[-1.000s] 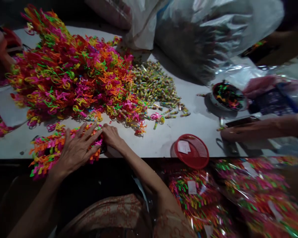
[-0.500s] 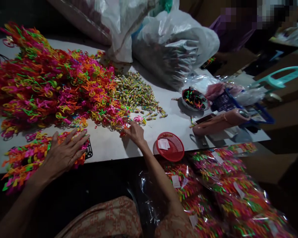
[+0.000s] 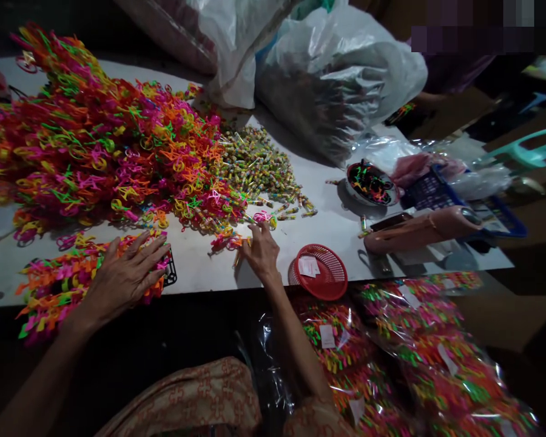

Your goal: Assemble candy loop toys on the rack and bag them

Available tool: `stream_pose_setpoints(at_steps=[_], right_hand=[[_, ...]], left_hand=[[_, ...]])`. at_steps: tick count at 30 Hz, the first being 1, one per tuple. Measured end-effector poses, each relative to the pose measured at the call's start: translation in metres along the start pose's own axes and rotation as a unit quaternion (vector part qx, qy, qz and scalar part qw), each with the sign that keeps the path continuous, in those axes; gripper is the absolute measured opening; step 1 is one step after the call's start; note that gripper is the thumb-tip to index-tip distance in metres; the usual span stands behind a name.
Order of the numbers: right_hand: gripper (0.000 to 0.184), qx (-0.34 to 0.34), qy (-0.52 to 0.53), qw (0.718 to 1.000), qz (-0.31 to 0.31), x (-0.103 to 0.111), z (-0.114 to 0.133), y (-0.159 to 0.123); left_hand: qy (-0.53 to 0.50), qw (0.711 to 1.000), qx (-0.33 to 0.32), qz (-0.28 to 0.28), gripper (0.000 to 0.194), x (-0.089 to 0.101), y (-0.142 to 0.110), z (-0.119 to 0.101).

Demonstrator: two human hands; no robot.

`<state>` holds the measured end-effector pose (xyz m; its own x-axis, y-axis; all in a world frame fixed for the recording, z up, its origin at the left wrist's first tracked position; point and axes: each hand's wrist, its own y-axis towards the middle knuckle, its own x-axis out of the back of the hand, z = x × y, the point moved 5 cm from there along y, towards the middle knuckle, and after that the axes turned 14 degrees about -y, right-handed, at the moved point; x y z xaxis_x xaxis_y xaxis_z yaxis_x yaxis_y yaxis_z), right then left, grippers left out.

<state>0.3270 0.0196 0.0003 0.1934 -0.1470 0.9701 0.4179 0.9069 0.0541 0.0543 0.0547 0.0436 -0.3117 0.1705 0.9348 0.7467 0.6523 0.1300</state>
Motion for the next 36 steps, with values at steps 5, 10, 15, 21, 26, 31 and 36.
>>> stream_pose_setpoints(at_steps=[5,10,15,21,26,31,36], right_hand=[[0.021,-0.048,-0.075,0.995,0.046,-0.02,0.005,-0.034],[0.013,-0.114,-0.014,0.991,0.064,-0.025,-0.025,-0.025],[0.017,-0.156,-0.014,0.985,-0.078,0.0,-0.048,-0.015],[0.014,-0.144,0.144,0.965,-0.162,0.015,-0.032,-0.002],[0.029,-0.045,0.416,0.905,0.078,-0.022,0.017,-0.007],[0.031,0.006,0.43,0.891,0.145,-0.057,0.053,-0.026],[0.029,0.044,0.264,0.954,0.136,-0.056,0.068,-0.031]], left_hand=[[-0.018,1.0,0.012,0.001,0.043,0.002,0.0,-0.001],[-0.025,1.0,0.007,-0.003,0.043,0.002,-0.001,0.0],[-0.014,0.999,-0.02,-0.03,0.045,-0.003,-0.003,0.002],[0.001,1.0,-0.019,-0.025,0.046,-0.006,-0.003,0.004],[0.008,1.0,0.0,-0.006,0.045,-0.003,-0.002,0.002],[-0.002,1.0,0.013,-0.003,0.045,-0.001,0.0,0.0],[0.008,1.0,0.012,0.006,0.046,0.0,0.0,0.0]])
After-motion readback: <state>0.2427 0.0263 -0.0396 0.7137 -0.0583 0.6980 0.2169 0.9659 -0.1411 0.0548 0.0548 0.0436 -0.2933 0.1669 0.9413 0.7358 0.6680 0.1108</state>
